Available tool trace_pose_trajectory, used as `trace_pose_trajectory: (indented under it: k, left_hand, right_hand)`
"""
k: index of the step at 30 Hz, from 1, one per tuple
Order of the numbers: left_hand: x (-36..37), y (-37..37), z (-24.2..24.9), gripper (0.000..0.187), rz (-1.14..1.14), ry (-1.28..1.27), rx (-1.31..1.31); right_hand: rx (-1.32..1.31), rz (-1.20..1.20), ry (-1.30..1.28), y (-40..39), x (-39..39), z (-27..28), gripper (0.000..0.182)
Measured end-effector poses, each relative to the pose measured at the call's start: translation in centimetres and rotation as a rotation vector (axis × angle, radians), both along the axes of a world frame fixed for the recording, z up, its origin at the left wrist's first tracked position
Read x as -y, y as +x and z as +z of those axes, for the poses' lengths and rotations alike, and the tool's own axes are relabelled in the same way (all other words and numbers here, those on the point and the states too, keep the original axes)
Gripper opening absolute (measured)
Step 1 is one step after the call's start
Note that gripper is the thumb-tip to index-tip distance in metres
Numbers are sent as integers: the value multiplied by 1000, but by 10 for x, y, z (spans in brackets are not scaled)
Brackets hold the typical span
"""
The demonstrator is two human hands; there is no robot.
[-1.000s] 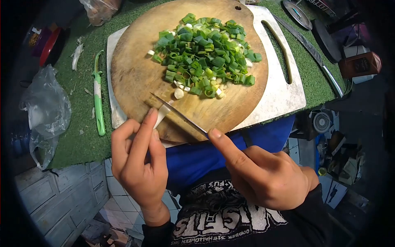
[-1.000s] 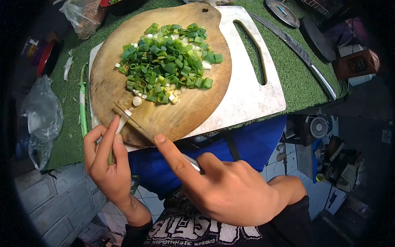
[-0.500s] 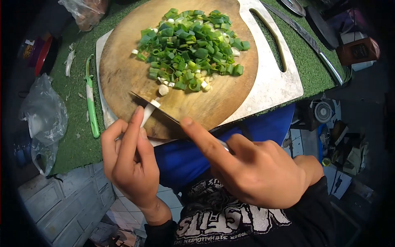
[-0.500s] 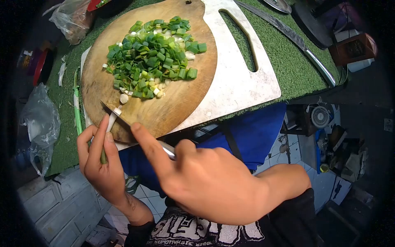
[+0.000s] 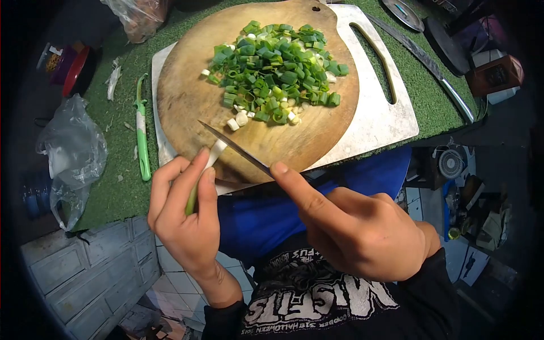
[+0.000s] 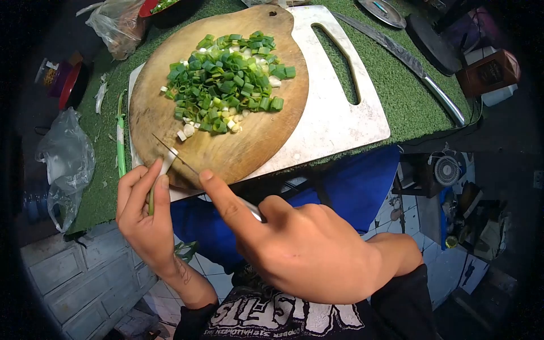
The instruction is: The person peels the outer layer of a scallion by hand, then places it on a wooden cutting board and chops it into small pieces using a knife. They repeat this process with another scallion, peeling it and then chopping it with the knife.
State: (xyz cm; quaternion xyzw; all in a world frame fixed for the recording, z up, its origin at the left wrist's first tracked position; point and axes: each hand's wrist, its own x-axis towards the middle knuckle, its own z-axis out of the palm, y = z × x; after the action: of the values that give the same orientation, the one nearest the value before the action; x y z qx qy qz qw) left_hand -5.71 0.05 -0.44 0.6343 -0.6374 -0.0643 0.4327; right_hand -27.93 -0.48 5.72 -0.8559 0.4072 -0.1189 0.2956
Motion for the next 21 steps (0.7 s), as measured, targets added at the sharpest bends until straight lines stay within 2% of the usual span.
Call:
trace_pose_trajectory:
  k: [4,14,16,17,19,21]
  left_hand:
    - [0,-1,0,27,6,3,3]
    - [-1,1,1,28,12,-10,73]
    - [-1,3,0,28,16,21,-19]
    - [-2,2,2,28,19,19,-20]
    - [-3,-2,6,25,71,128,-223]
    - [-3,-2,7,24,70,117,-202]
  right_hand:
    - [-9,23,39,4,4,-4,71]
    - [-89,-28,-86,19,2,-11,70]
    - [-117,-8,-137,6,-3,-9,71]
    - [-117,2,-85,-1,-6,-6,71]
    - [-110,-3,-21,-10,-9,-4,71]
    - [-94,-19,5,-12,-6,1,70]
